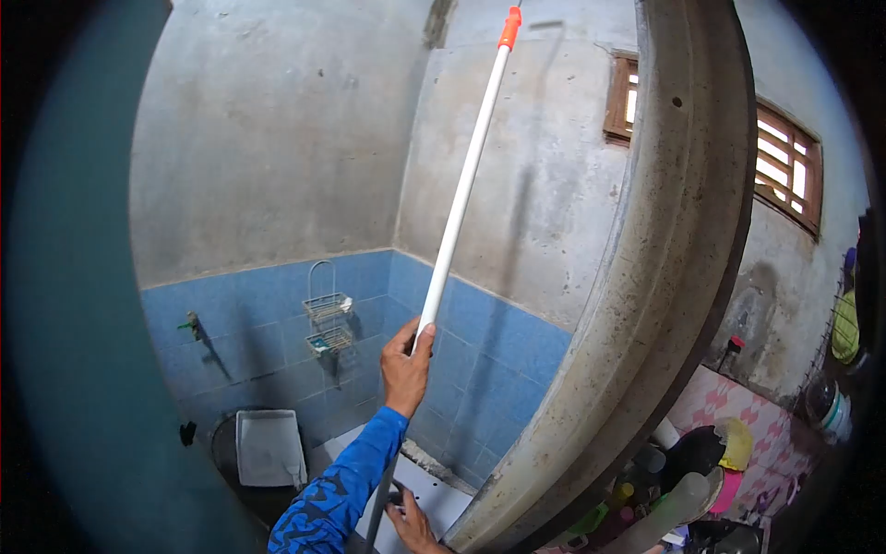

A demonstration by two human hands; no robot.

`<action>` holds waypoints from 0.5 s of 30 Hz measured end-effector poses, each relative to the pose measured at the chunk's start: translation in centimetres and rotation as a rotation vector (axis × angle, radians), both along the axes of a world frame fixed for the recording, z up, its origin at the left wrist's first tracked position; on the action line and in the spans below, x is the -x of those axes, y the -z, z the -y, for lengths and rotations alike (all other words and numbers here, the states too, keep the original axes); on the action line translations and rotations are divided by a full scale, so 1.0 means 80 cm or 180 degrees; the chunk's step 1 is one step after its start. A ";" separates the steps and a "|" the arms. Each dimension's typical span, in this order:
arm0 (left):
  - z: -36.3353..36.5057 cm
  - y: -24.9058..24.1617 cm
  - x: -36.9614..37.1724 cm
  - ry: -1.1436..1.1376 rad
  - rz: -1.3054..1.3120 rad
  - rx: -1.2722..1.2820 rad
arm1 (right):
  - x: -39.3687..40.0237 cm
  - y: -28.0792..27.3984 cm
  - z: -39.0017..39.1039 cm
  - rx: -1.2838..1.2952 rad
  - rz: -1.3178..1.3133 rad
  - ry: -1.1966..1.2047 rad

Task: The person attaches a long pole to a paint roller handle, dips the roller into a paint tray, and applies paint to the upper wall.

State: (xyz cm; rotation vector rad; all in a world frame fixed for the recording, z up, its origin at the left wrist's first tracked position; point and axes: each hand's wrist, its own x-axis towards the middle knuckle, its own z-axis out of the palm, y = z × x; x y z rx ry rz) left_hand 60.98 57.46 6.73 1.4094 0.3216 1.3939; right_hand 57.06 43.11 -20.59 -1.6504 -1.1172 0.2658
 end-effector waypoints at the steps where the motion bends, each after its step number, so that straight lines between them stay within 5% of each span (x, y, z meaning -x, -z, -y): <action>1: 0.001 -0.007 -0.014 0.0124 0.0093 0.0047 | 0.004 0.014 0.005 0.0121 -0.0210 0.0007; 8: -0.020 -0.045 -0.078 0.0635 0.0171 -0.0060 | 0.017 0.074 -0.011 0.0252 -0.1554 0.0336; 10: -0.030 -0.060 -0.094 0.0855 0.0174 -0.0100 | 0.020 0.048 -0.011 0.1260 -0.1450 0.0826; 11: -0.035 -0.068 -0.104 0.0972 0.0202 -0.0031 | 0.011 0.129 -0.023 0.0708 -0.0747 0.0908; 12: -0.040 -0.076 -0.114 0.1082 0.0231 0.0034 | 0.015 0.159 -0.034 0.0658 -0.0813 0.0995; 14: -0.050 -0.091 -0.133 0.1278 0.0282 -0.0019 | 0.024 0.192 -0.056 -0.0598 0.0979 0.2101; 15: -0.054 -0.097 -0.140 0.1372 0.0402 -0.0031 | 0.024 0.202 -0.063 -0.0694 0.0927 0.2070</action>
